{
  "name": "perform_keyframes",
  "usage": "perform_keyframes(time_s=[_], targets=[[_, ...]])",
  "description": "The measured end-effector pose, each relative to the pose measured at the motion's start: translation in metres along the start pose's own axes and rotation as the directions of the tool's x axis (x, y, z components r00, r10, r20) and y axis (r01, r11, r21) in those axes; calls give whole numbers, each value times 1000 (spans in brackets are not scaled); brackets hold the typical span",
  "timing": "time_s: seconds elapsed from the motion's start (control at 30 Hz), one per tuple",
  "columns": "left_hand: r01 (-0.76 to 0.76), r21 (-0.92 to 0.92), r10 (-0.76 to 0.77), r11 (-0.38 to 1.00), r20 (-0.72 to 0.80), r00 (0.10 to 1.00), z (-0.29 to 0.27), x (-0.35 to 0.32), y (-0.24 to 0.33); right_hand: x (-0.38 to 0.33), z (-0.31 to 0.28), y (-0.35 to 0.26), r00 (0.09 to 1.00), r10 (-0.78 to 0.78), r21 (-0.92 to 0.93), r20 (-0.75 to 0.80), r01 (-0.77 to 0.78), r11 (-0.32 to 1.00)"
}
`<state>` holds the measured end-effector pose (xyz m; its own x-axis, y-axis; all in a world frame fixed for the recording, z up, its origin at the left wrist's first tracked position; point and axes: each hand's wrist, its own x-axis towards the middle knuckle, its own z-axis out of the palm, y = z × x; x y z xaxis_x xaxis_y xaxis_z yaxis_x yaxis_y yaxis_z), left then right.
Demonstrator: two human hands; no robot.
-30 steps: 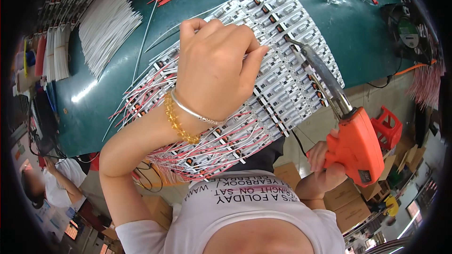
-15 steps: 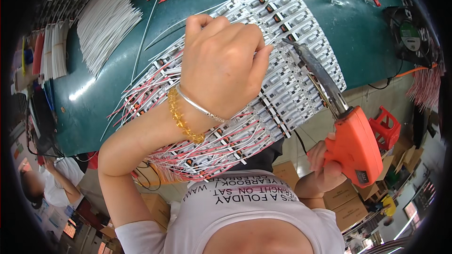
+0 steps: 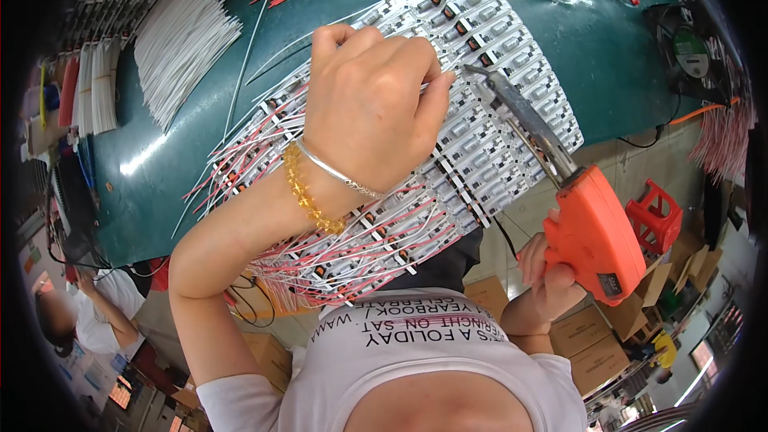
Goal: The person uses a soldering iron to attach red and white wires to a grid of electronic components on a green workbench. They repeatedly pick up individual wires, position them on the component terminals, and apply the soldering iron to secure the connections.
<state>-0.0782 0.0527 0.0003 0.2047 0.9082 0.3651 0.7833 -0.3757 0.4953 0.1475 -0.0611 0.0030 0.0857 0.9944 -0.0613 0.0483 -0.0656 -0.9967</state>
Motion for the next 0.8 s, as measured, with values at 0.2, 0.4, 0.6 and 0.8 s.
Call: perform_keyframes(time_s=[0.2,0.4,0.6,0.8], targets=[[-8,3,8,1000,-7,1000,1,0,0,1,3,-7,1000,-8,7,-25,8,1000],[14,-14,-13,1000,16,1000,-1,-1,0,-2,-3,-7,1000,7,-16,0,-7,1000],[27,-33,-26,999,37,999,-5,-2,5,-4,-14,-6,997,-6,-14,77,7,1000],[-38,-12,38,999,24,999,-1,-3,6,-7,-13,-4,999,-6,20,49,5,1000]])
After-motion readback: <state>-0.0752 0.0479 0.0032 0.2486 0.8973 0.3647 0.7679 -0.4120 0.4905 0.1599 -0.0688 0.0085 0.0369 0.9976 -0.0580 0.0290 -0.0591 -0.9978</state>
